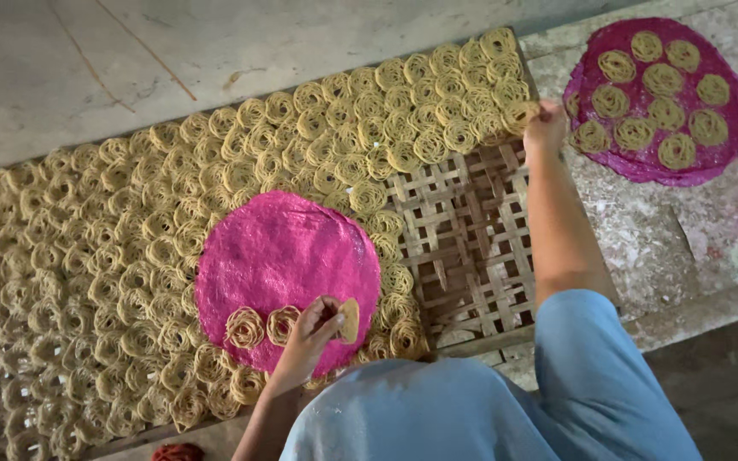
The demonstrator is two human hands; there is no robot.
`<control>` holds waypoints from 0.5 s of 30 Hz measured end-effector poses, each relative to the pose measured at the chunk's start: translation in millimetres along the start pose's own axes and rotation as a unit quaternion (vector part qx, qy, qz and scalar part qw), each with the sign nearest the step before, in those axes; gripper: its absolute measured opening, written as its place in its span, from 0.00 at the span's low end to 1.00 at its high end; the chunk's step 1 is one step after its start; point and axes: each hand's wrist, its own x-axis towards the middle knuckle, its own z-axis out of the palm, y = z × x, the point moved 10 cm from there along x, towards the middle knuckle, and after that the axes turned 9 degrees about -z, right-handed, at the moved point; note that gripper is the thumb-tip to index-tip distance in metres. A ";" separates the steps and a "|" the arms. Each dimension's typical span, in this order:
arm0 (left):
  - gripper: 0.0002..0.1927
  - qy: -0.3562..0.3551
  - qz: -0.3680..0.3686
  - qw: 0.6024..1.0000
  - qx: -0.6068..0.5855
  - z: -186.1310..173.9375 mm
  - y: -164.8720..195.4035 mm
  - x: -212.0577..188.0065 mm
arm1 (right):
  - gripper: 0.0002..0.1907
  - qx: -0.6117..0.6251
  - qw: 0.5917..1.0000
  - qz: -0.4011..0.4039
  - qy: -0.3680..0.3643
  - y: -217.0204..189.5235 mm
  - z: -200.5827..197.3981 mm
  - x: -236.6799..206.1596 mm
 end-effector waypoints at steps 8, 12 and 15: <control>0.05 0.081 0.117 0.989 0.039 -8.3 33.2 22.9 | 0.15 -0.305 0.903 -0.299 -0.048 -77.9 33.6 -80.7; 0.08 0.169 0.091 0.962 0.196 5.7 71.3 52.3 | 0.22 0.174 0.750 0.392 -0.503 -30.7 122.1 -308.5; 0.19 0.194 0.141 0.897 0.372 35.8 101.3 48.0 | 0.18 0.407 0.723 0.326 -0.452 -84.8 154.4 -330.4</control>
